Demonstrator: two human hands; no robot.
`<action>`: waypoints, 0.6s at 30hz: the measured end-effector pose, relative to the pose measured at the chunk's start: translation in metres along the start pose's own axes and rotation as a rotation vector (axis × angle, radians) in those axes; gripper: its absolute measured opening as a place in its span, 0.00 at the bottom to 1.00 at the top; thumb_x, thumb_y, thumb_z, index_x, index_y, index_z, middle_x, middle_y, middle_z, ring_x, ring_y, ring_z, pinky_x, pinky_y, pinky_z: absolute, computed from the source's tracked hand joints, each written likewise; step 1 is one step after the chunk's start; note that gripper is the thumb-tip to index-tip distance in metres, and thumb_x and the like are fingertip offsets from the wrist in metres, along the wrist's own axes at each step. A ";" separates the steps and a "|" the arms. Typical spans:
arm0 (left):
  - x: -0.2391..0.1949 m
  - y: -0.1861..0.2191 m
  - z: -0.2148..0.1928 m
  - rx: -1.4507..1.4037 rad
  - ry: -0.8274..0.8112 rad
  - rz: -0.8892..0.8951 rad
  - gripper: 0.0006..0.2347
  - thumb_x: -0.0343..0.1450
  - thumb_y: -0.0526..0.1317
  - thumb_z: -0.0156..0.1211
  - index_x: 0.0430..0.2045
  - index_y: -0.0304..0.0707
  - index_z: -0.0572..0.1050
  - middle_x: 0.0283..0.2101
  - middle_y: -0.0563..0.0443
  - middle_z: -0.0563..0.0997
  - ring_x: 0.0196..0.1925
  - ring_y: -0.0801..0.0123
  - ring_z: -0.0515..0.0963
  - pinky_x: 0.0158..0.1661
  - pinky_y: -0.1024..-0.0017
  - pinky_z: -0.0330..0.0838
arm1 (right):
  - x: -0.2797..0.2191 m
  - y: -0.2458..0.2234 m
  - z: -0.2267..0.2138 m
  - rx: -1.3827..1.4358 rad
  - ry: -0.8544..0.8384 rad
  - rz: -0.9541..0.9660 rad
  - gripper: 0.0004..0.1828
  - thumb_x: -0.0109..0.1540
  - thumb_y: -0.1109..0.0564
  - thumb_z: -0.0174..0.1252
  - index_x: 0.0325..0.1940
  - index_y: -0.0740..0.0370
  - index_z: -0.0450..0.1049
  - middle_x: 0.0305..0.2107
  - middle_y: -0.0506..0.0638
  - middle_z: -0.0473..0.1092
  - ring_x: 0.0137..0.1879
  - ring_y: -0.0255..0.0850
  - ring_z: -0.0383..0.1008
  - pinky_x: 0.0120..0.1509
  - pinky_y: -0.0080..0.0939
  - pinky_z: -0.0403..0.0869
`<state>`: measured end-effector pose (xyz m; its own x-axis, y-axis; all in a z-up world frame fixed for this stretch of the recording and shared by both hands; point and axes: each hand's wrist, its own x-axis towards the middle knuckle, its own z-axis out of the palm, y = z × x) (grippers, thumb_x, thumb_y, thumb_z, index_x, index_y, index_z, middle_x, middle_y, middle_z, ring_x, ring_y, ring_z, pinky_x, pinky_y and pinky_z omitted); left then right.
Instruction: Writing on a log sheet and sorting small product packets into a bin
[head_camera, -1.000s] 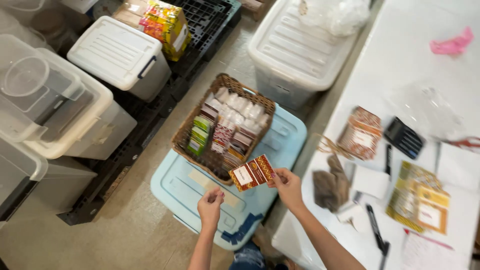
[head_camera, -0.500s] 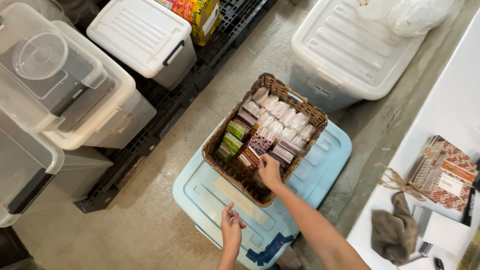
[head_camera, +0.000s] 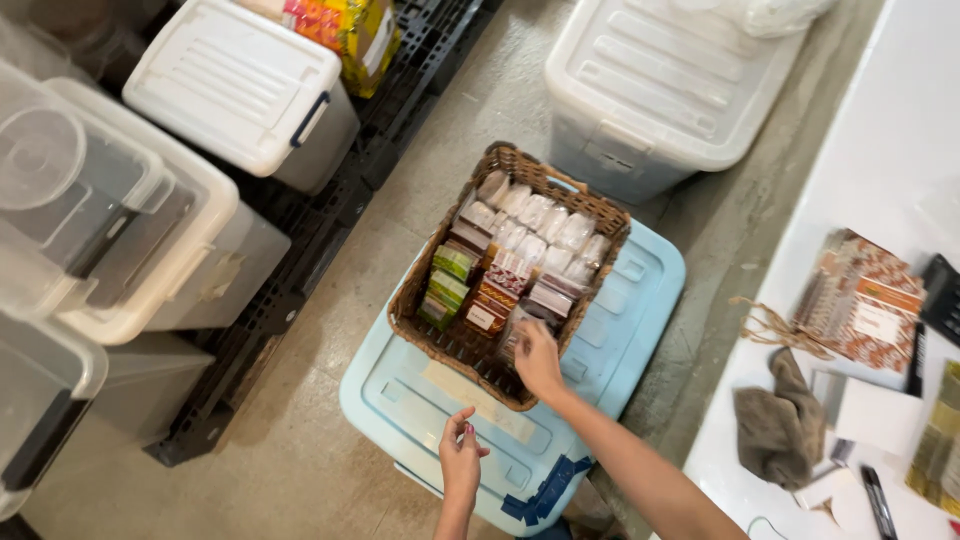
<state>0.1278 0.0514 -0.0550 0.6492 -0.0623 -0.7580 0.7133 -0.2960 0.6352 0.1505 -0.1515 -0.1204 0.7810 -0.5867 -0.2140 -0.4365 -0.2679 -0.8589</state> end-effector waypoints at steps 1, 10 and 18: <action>0.003 -0.003 0.005 0.012 -0.015 0.005 0.14 0.78 0.37 0.43 0.53 0.44 0.77 0.38 0.51 0.69 0.28 0.70 0.69 0.35 0.68 0.78 | -0.017 0.003 -0.010 0.002 0.019 0.007 0.18 0.64 0.68 0.50 0.56 0.64 0.76 0.53 0.55 0.69 0.48 0.48 0.76 0.52 0.46 0.72; 0.008 -0.044 0.048 0.119 -0.273 0.276 0.11 0.74 0.34 0.49 0.43 0.42 0.80 0.24 0.54 0.66 0.22 0.77 0.67 0.29 0.70 0.82 | -0.194 0.003 -0.095 0.099 0.014 0.070 0.13 0.59 0.67 0.52 0.36 0.54 0.81 0.28 0.45 0.73 0.29 0.35 0.72 0.39 0.36 0.71; -0.049 -0.023 0.128 0.417 -0.503 0.303 0.11 0.75 0.33 0.45 0.41 0.40 0.78 0.46 0.51 0.76 0.31 0.72 0.70 0.34 0.69 0.83 | -0.258 0.021 -0.167 0.195 0.032 0.070 0.13 0.59 0.66 0.50 0.37 0.57 0.80 0.32 0.47 0.76 0.32 0.36 0.73 0.39 0.35 0.71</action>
<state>0.0459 -0.0606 -0.0510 0.5303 -0.6012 -0.5978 0.2958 -0.5297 0.7950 -0.1346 -0.1338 -0.0051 0.7356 -0.6238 -0.2644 -0.3923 -0.0741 -0.9168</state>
